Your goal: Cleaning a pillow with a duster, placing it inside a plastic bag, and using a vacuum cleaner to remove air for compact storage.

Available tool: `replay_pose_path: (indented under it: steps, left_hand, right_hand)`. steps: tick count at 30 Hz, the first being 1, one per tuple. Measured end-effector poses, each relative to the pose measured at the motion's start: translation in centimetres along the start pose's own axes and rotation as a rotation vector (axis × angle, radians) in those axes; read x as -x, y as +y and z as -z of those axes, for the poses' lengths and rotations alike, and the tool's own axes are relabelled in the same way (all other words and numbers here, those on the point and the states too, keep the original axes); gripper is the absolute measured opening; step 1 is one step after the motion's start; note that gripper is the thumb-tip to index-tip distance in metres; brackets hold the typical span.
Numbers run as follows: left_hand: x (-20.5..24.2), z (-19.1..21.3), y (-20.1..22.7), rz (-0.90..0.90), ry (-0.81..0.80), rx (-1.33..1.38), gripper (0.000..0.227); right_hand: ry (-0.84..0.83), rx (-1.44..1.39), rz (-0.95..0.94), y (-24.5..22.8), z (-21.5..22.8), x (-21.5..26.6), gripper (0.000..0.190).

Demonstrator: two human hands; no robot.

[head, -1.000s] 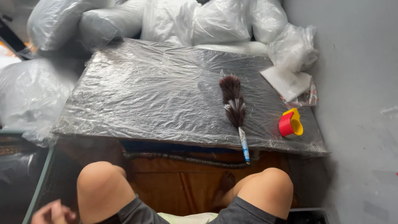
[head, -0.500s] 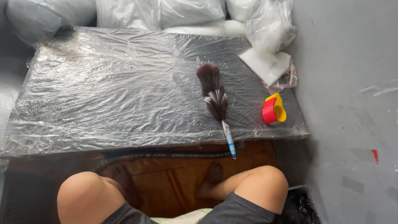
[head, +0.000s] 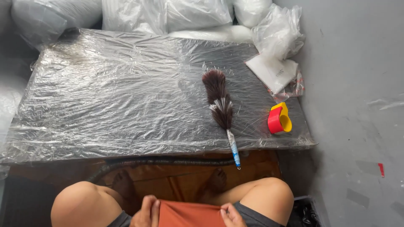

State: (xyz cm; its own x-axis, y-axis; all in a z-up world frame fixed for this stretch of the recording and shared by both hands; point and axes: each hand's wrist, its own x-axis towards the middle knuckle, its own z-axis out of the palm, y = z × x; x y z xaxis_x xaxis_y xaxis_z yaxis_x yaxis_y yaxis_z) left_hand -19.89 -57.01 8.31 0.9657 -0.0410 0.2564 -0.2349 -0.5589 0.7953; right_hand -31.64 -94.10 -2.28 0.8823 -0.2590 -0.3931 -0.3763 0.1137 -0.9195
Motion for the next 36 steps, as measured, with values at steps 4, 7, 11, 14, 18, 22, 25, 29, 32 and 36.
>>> replay_pose_path:
  steps: [4, 7, 11, 14, 18, 22, 25, 29, 32, 36]
  left_hand:
    - [-14.9, 3.5, 12.7, 0.030, -0.071, 0.018, 0.015]
    - [-12.6, -0.3, 7.2, 0.204, -0.582, -0.156, 0.016]
    - [-10.6, -1.4, 2.8, 0.693, -1.320, -0.304, 0.042]
    - [-12.1, -1.7, 4.1, -0.101, -1.618, -0.279, 0.040]
    - [-18.0, -1.2, 8.2, -0.380, -0.979, -0.306, 0.036]
    - [-25.5, -0.2, 12.4, -0.365, -0.700, -0.208, 0.028]
    - [-27.8, -0.3, 12.9, -0.113, -0.578, -0.069, 0.025]
    - [-28.6, -1.4, 10.8, -0.288, -0.466, -0.114, 0.021]
    - [-29.1, -1.4, 10.4, -0.249, -0.509, -0.094, 0.023]
    - [-29.5, -1.5, 9.3, -0.264, -0.583, -0.068, 0.024]
  right_hand:
    - [0.161, 0.212, 0.015, -23.9, -9.2, 0.4, 0.019]
    - [-0.097, 0.253, -0.037, -9.3, -4.7, -5.5, 0.009]
    - [-0.733, 0.345, -0.339, -6.0, -3.6, -4.4, 0.014]
    - [-0.915, 0.604, -0.237, -14.3, -5.7, -5.0, 0.036]
    - [-0.747, 0.586, -0.119, -30.2, -9.7, -4.7, 0.047]
    - [-0.517, 0.740, 0.008, -40.0, -11.2, -9.8, 0.037]
    - [-0.366, 0.684, 0.051, -41.8, -9.3, -17.3, 0.030]
    - [-0.207, 0.753, 0.072, -45.5, -10.4, -25.1, 0.028]
    - [-0.156, 0.822, 0.126, -46.1, -11.8, -32.4, 0.031]
    - [-0.108, 0.711, 0.210, -47.5, -16.4, -42.6, 0.038]
